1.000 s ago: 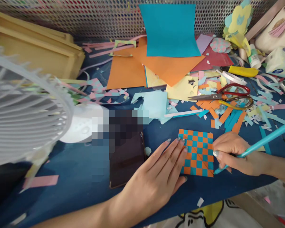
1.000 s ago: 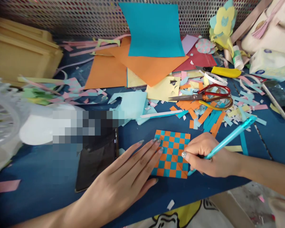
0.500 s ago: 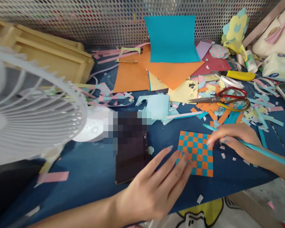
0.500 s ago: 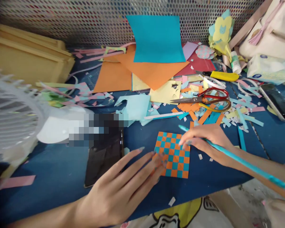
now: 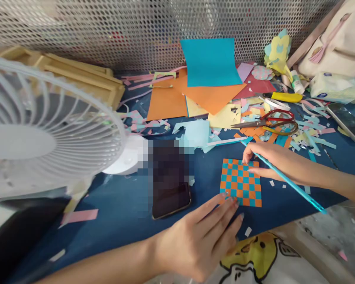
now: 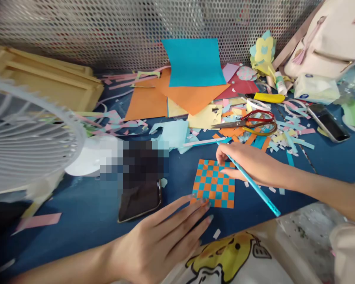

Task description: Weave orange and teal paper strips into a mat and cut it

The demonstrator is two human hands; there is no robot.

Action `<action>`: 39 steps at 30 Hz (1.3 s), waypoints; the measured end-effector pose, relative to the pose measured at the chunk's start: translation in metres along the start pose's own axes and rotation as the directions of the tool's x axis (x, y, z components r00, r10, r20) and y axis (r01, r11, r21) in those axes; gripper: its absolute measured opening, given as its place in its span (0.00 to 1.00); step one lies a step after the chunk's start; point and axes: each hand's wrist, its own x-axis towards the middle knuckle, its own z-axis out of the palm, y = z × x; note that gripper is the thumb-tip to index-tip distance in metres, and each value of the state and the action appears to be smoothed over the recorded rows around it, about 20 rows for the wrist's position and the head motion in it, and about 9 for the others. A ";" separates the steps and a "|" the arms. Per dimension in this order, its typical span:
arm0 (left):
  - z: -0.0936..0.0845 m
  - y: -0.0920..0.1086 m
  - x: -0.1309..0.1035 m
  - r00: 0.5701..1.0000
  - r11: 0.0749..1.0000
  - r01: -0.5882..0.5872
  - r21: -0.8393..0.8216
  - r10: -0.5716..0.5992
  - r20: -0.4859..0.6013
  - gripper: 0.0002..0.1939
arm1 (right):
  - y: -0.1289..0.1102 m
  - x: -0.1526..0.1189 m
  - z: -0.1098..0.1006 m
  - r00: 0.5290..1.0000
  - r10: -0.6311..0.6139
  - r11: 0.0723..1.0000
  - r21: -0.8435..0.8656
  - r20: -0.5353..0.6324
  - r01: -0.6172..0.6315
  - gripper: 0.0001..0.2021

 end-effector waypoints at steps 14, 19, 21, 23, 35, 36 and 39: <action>-0.002 0.002 -0.001 0.995 0.996 -0.090 -0.017 0.090 0.042 0.14 | -0.031 0.038 -0.005 0.985 -0.061 0.998 0.015 0.164 0.059 0.06; 0.000 0.002 -0.002 0.996 0.996 -0.090 -0.018 0.091 0.016 0.13 | -0.034 0.046 -0.014 0.979 -0.091 0.996 0.005 0.183 0.092 0.08; 0.001 0.002 -0.002 0.996 0.996 -0.088 -0.028 0.088 -0.004 0.13 | -0.031 0.049 -0.016 0.981 -0.093 0.996 0.024 0.171 0.090 0.07; 0.002 0.002 -0.002 0.996 0.995 -0.092 -0.040 0.091 -0.022 0.13 | -0.027 0.052 -0.018 0.977 -0.087 0.995 0.063 0.193 0.076 0.08; 0.000 0.000 -0.003 0.997 0.993 -0.062 -0.102 0.067 0.044 0.14 | -0.025 0.049 -0.023 0.924 -0.229 0.971 0.005 0.306 0.239 0.11; 0.000 0.000 -0.003 0.997 0.992 -0.062 -0.107 0.067 0.044 0.14 | -0.025 0.046 -0.021 0.922 -0.259 0.959 -0.038 0.289 0.281 0.11; 0.001 -0.002 -0.001 0.998 0.993 -0.055 -0.106 0.058 0.026 0.14 | -0.028 0.039 -0.015 0.911 -0.308 0.935 -0.091 0.274 0.344 0.12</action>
